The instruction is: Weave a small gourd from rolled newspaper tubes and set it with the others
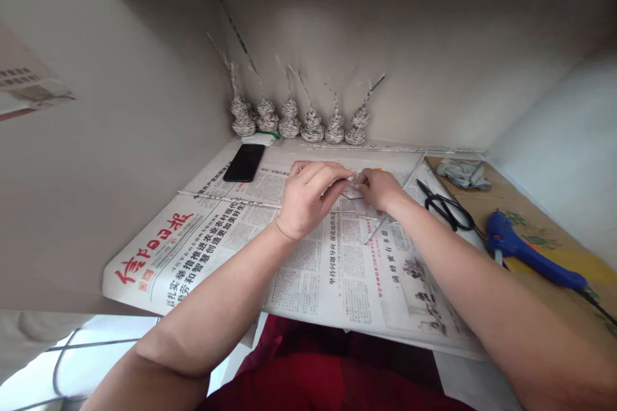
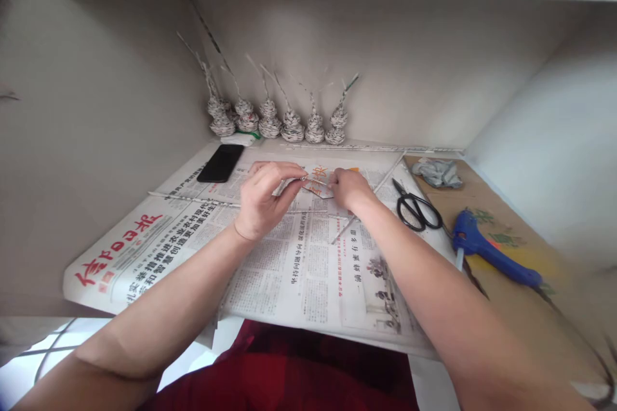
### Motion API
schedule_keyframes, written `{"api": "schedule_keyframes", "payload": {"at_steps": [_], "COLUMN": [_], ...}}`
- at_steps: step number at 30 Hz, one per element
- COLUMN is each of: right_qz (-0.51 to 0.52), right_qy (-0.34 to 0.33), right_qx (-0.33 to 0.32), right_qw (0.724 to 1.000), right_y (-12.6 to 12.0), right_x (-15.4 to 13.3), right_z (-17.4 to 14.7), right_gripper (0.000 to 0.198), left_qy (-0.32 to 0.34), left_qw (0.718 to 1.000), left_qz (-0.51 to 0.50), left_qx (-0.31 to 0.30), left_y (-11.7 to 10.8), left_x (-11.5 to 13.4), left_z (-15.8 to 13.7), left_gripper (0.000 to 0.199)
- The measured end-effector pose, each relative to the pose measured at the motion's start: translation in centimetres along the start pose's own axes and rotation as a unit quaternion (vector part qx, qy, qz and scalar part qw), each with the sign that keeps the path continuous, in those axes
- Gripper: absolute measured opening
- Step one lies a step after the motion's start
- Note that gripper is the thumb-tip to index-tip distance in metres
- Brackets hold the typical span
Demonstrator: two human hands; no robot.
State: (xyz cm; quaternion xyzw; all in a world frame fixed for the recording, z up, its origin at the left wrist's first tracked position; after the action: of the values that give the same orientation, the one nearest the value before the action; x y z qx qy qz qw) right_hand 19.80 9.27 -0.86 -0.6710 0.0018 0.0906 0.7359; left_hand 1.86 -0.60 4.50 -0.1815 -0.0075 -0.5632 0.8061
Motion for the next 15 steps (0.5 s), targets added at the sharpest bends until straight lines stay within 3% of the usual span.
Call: {"api": "schedule_keyframes", "payload": {"at_steps": [2,4,6,8,11,15], "right_qz": [0.041,0.178,0.363,0.483,0.547,0.535], "right_qy": [0.012,0.027,0.024,-0.007,-0.051,-0.098], "right_qx": [0.031,0.069,0.09,0.11,0.151,0.224], "right_qw": [0.999,0.981,0.927,0.869,0.822,0.809], "right_y": [-1.0,-2.4,-3.7,-5.1,-6.7,-7.8], "right_x": [0.6,1.3,1.5,1.0,-0.1,-1.3], "right_z": [-1.3,-2.7,-4.1,-5.6,-7.8,-10.2], "right_gripper": [0.011,0.01,0.009,0.017,0.015,0.006], "left_qy": [-0.011,-0.026,-0.048,-0.066,-0.08,-0.086], "left_qw": [1.0,0.998,0.995,0.992,0.987,0.984], "left_qz": [-0.025,-0.06,-0.086,-0.106,-0.141,-0.159], "left_qx": [-0.005,-0.003,0.005,0.01,0.007,-0.006], "left_y": [0.2,0.4,0.5,0.7,0.9,1.2], "left_x": [0.0,-0.1,-0.1,0.0,0.1,0.1], "left_z": [-0.1,-0.1,-0.1,-0.1,-0.2,-0.2], "left_gripper": [0.011,0.01,0.009,0.008,0.009,0.008]}}
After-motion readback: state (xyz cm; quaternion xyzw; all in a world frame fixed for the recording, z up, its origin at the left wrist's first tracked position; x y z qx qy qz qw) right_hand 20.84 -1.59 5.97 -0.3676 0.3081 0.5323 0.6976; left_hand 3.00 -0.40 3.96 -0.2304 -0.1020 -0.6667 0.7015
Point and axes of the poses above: each hand's wrist, its own z-axis towards the middle knuckle, its own y-axis out of the palm, x = y × z, the point moved 6 cm from there along z, towards the middle knuckle, and after that the axes turned 12 degrees about -z, right-handed, at the moved point
